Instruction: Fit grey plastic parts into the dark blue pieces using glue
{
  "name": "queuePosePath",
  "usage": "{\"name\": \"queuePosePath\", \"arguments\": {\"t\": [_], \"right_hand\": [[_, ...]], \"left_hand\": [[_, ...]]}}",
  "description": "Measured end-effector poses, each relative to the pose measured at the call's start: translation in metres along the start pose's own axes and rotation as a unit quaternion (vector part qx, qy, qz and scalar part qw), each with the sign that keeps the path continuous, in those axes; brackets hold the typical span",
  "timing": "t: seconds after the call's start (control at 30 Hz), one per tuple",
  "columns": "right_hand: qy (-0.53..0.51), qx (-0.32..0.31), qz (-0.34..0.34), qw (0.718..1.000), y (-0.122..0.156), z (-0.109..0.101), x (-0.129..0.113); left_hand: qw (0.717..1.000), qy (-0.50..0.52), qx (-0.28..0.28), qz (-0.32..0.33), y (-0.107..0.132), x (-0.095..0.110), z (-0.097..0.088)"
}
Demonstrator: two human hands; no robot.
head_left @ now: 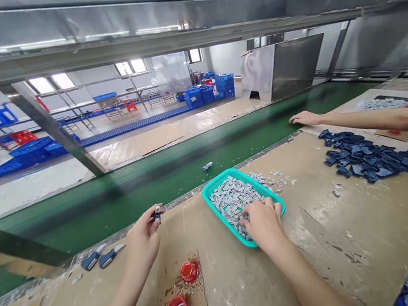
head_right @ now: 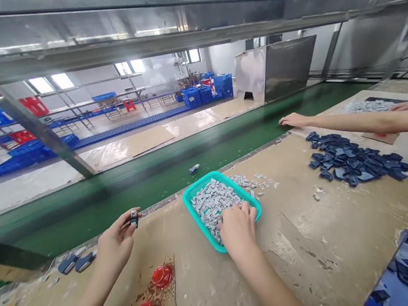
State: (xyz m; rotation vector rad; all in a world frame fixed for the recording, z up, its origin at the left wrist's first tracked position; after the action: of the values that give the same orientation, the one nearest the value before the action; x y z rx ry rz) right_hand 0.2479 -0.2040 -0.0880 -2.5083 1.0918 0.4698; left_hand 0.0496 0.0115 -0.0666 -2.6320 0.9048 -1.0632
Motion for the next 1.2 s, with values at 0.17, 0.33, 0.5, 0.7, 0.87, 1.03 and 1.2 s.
{"name": "queuePosePath", "arguments": {"t": [0.17, 0.33, 0.5, 0.7, 0.87, 1.03, 1.2], "right_hand": [[-0.018, -0.005, 0.005, 1.000, -0.006, 0.000, -0.004], [-0.018, -0.005, -0.003, 1.000, -0.005, 0.006, -0.003], [-0.090, 0.008, -0.021, 0.996, -0.004, 0.005, -0.006], [-0.203, 0.030, -0.055, 0.977, 0.002, 0.002, -0.016], [-0.151, 0.028, -0.052, 0.987, 0.000, 0.000, -0.006], [-0.060, -0.016, -0.041, 0.997, -0.009, -0.002, 0.003], [-0.013, -0.043, -0.053, 0.998, -0.017, 0.001, -0.007]], "left_hand": [[0.991, -0.122, -0.056, 0.020, -0.067, -0.025, 0.026], [0.976, -0.188, -0.098, 0.039, -0.117, -0.027, 0.055], [0.976, -0.166, -0.100, 0.102, -0.143, 0.011, 0.102], [0.983, -0.112, -0.118, 0.085, -0.151, 0.038, 0.144], [0.996, -0.033, -0.083, 0.012, -0.132, 0.036, 0.110], [0.991, 0.115, -0.058, -0.023, -0.068, 0.042, 0.026], [0.959, 0.265, -0.013, -0.102, 0.019, 0.062, -0.051]]}}
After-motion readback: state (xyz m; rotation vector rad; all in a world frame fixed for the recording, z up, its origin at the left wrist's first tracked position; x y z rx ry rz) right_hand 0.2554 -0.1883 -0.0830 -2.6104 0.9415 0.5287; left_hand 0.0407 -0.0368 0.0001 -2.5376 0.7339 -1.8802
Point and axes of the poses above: each hand's wrist, its own y-axis away from the middle knuckle, its own z-axis out of the palm, x = y × z, the point moved 2 cm from there along -y, towards the middle knuckle, and after that the axes turned 6 degrees about x, right-handed, at the moved point
